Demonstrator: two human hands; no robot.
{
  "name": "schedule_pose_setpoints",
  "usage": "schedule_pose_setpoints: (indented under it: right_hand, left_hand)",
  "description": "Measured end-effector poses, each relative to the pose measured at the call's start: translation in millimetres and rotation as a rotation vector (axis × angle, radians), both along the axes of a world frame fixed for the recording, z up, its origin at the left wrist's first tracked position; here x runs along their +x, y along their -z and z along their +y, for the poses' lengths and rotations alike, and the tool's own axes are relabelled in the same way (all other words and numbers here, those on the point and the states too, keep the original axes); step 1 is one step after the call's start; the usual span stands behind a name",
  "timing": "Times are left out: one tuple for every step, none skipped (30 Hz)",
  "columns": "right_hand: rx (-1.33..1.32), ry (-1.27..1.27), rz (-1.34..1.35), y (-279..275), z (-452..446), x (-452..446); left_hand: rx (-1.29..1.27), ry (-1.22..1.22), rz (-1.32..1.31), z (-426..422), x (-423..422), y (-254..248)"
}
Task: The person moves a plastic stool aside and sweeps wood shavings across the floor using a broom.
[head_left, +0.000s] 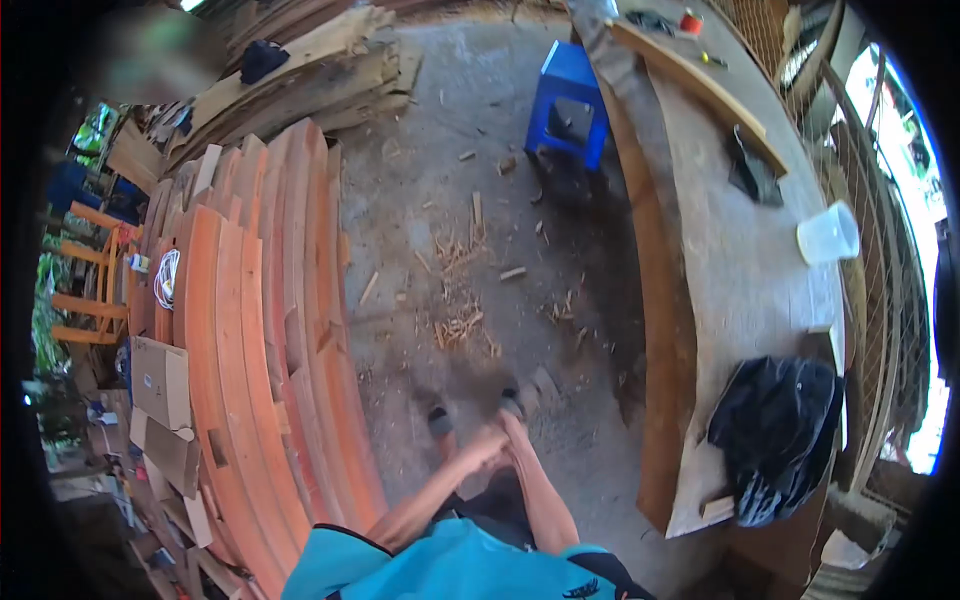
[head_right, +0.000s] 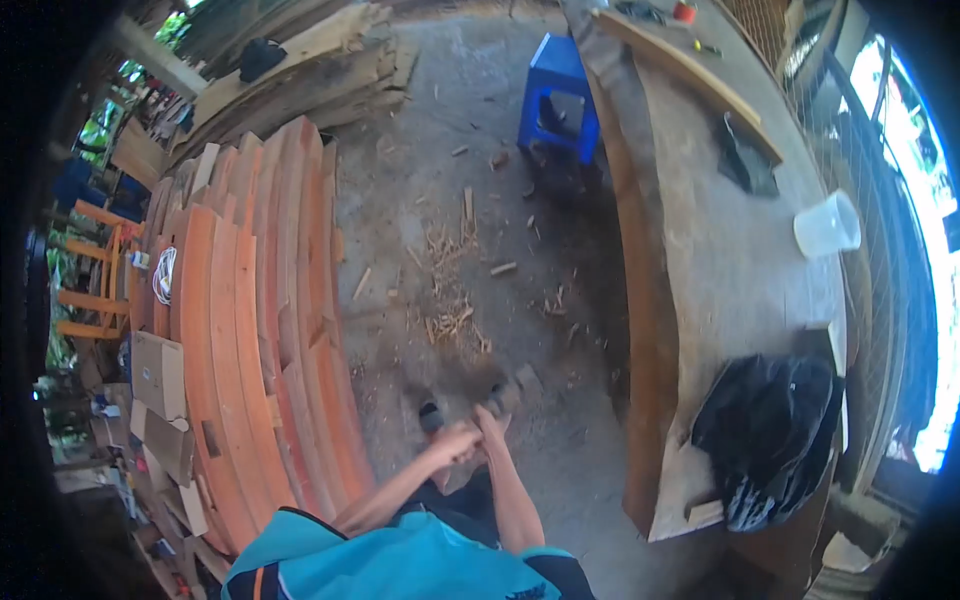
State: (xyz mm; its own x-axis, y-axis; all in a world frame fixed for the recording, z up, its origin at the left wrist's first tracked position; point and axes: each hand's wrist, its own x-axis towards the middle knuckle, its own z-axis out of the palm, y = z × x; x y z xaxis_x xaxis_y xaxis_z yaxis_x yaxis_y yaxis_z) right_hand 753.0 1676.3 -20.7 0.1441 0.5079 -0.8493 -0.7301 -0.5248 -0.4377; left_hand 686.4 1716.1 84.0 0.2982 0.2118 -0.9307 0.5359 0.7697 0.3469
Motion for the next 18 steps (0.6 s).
schedule_pose_setpoints:
  right_hand:
    - [-0.002, -0.05, -0.093, -13.3, 24.8, -1.1]
    - [-0.037, -0.24, -0.218, 21.2, 40.3, 0.4]
    - [-0.053, -0.393, -0.322, 6.3, 69.1, 12.9]
    - [0.054, -0.42, -0.165, 35.5, 90.8, 17.5]
    - [0.085, -0.399, -0.115, 24.6, 114.0, 19.4]
    - [0.13, -0.435, -0.194, -29.8, 131.7, 26.0]
    - [0.088, -0.367, -0.016, -29.6, 134.6, 11.9]
    - [0.052, -0.295, 0.157, -28.9, 141.1, -3.6]
    - [0.131, -0.135, 0.361, -46.0, 137.9, -19.0]
    - [0.208, 0.028, 0.566, -70.7, 124.7, -30.4]
    - [0.282, 0.173, 0.698, -91.0, 111.6, -33.3]
    - [0.357, 0.321, 0.828, -105.1, 99.2, -36.6]
    - [0.338, 0.393, 0.863, -110.3, 84.8, -39.0]
    - [0.319, 0.465, 0.896, -113.2, 70.4, -39.0]
    - [0.225, 0.544, 0.779, -114.4, 56.5, -40.3]
    - [0.131, 0.615, 0.658, -113.2, 42.6, -39.0]
    - [0.021, 0.707, 0.584, -107.5, 32.9, -31.1]
    - [-0.082, 0.792, 0.514, -98.2, 20.4, -19.2]
  left_hand:
    - [0.209, -0.011, -0.006, 7.4, -2.9, -15.0]
    - [0.287, -0.116, -0.047, 7.9, -1.4, -4.6]
    - [0.348, -0.242, -0.105, 14.6, 8.4, 7.7]
    - [0.35, -0.301, -0.082, 29.6, 13.3, 3.1]
    - [0.35, -0.363, -0.061, 47.2, 19.7, -4.7]
    - [0.338, -0.427, -0.037, 56.9, 24.7, -13.2]
    - [0.321, -0.372, -0.058, 66.5, 15.7, -27.0]
    - [0.312, -0.316, -0.085, 78.9, -2.8, -41.9]
    - [0.319, -0.225, -0.098, 82.5, -20.5, -52.2]
    - [0.268, -0.135, -0.085, 85.0, -34.4, -77.7]
    - [0.214, -0.043, -0.07, 86.7, -45.7, -103.8]
    - [0.118, 0.039, -0.037, 88.5, -56.4, -117.3]
    - [0.02, 0.122, -0.001, 88.7, -66.9, -127.8]
    - [-0.079, 0.205, 0.033, 88.0, -73.8, -131.7]
    - [-0.205, 0.181, 0.009, 84.4, -74.1, -126.2]
    - [-0.329, 0.152, -0.018, 78.6, -68.3, -111.5]
    - [-0.444, 0.121, -0.046, 74.2, -60.9, -92.0]
    - [-0.542, 0.159, -0.17, 68.8, -49.1, -60.8]
